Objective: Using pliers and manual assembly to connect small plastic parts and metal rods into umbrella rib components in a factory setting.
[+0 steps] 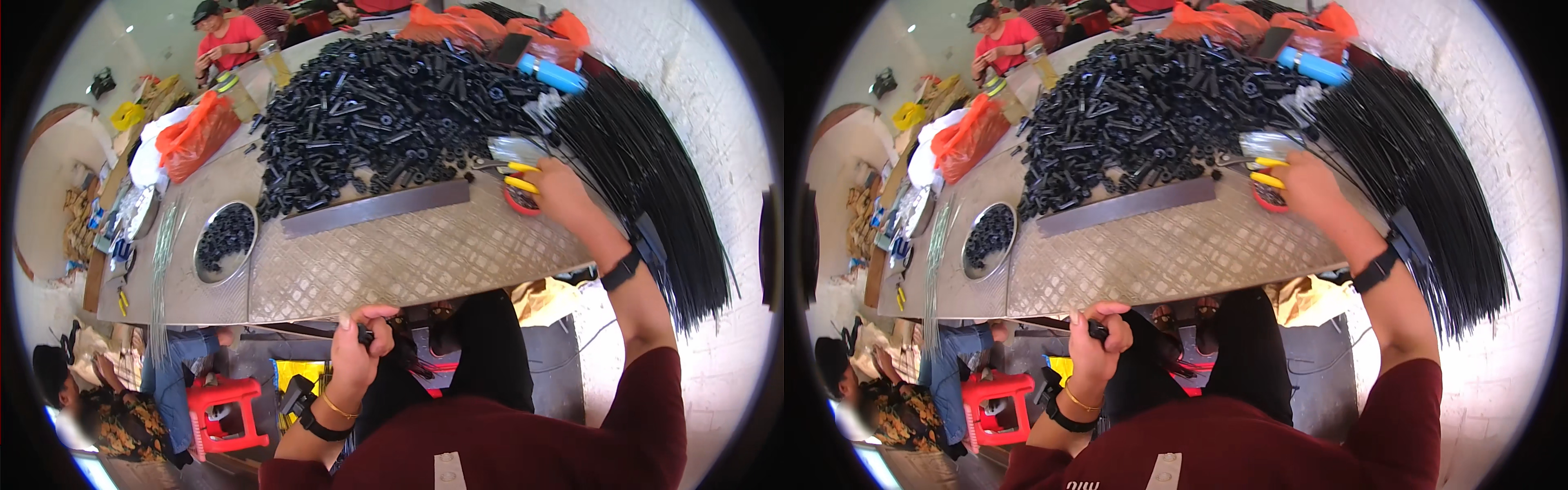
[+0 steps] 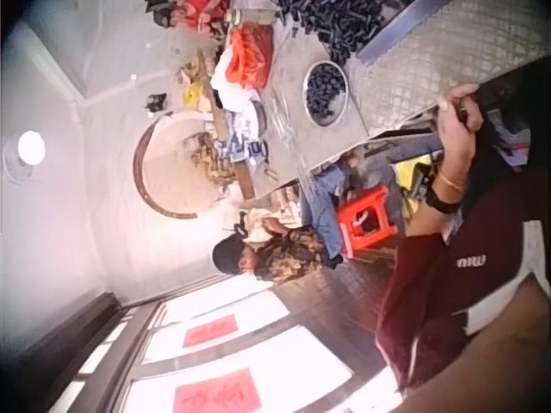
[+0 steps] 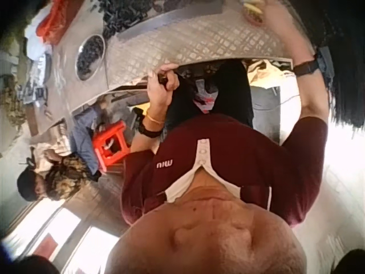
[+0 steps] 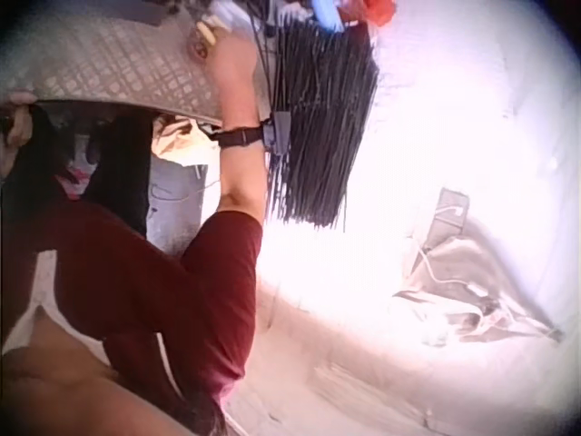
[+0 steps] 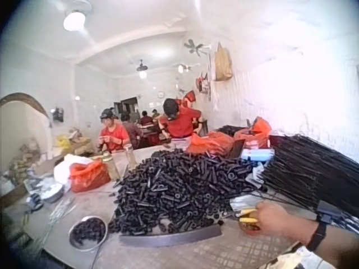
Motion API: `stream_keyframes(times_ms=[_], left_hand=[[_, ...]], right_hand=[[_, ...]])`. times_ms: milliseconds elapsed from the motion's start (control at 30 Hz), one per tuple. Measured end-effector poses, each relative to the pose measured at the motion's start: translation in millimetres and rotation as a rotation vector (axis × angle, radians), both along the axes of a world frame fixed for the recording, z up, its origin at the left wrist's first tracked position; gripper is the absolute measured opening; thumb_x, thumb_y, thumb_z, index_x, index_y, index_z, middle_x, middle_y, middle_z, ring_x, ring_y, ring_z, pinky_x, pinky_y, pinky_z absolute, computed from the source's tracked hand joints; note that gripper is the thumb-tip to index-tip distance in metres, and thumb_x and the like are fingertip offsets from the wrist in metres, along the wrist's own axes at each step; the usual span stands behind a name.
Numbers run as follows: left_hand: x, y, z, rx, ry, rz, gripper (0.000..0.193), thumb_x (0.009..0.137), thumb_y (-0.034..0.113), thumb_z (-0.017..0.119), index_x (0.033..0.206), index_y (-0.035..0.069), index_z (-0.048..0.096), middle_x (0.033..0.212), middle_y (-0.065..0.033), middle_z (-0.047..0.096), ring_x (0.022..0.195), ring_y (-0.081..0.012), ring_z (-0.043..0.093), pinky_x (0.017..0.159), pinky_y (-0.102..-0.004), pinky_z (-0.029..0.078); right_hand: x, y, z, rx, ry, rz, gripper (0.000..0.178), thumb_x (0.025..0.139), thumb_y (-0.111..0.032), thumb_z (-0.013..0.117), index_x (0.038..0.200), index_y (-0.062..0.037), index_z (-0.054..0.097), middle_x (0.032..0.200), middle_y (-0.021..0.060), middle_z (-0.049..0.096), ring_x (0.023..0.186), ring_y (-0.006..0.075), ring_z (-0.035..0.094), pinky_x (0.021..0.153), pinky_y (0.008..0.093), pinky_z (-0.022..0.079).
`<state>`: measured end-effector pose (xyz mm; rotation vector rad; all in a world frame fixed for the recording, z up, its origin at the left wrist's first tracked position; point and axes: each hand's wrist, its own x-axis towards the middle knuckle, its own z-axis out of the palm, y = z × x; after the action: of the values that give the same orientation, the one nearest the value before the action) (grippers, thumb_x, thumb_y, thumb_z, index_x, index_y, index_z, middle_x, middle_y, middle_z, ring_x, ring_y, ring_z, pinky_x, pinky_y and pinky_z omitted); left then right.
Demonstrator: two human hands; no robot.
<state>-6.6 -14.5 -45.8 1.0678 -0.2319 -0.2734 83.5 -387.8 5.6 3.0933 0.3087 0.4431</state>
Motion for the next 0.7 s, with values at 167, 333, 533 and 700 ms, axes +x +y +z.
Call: stream_keyframes(times_ms=[167,333,533,700], left_hand=[[-6,15,-9,0.061,0.004,0.055,0.064,0.096,0.048,0.022,0.099,-0.005,0.058,0.049,0.0012,0.033,0.043,-0.0104,0.03,0.044,-0.0266,0.028],[-2,-2,-1,0.053,0.05,-0.087,0.043,0.098,0.032,0.031,0.098,0.0,0.06,0.052,0.003,0.036,0.048,-0.0063,0.033,0.046,-0.0223,0.029],[-17,9,11,-0.036,0.033,-0.081,0.045,0.099,0.037,0.032,0.097,0.001,0.058,0.055,0.0047,0.033,0.047,-0.0045,0.031,0.043,-0.0204,0.026],[-14,19,10,-0.02,0.026,-0.065,0.046,0.098,0.04,0.032,0.097,0.002,0.057,0.056,0.005,0.032,0.047,-0.0044,0.03,0.043,-0.0202,0.025]], right_hand=[[8,22,5,-0.003,-0.153,0.119,0.018,0.071,-0.013,0.064,0.086,-0.0032,0.065,0.083,0.0162,0.054,0.081,0.034,0.053,0.07,0.0423,0.043],[-1,-26,-18,0.074,-0.111,0.073,0.029,0.07,-0.003,0.061,0.099,0.0003,0.061,0.095,0.0206,0.053,0.091,0.0382,0.052,0.08,0.0423,0.043],[12,-30,-26,0.076,-0.01,0.068,0.032,0.074,0.005,0.055,0.106,0.0054,0.052,0.107,0.0237,0.049,0.101,0.0409,0.048,0.088,0.0407,0.04],[26,-34,-35,0.107,-0.001,0.042,0.029,0.079,0.003,0.054,0.108,0.006,0.051,0.108,0.0231,0.049,0.101,0.0405,0.048,0.088,0.0406,0.039]])
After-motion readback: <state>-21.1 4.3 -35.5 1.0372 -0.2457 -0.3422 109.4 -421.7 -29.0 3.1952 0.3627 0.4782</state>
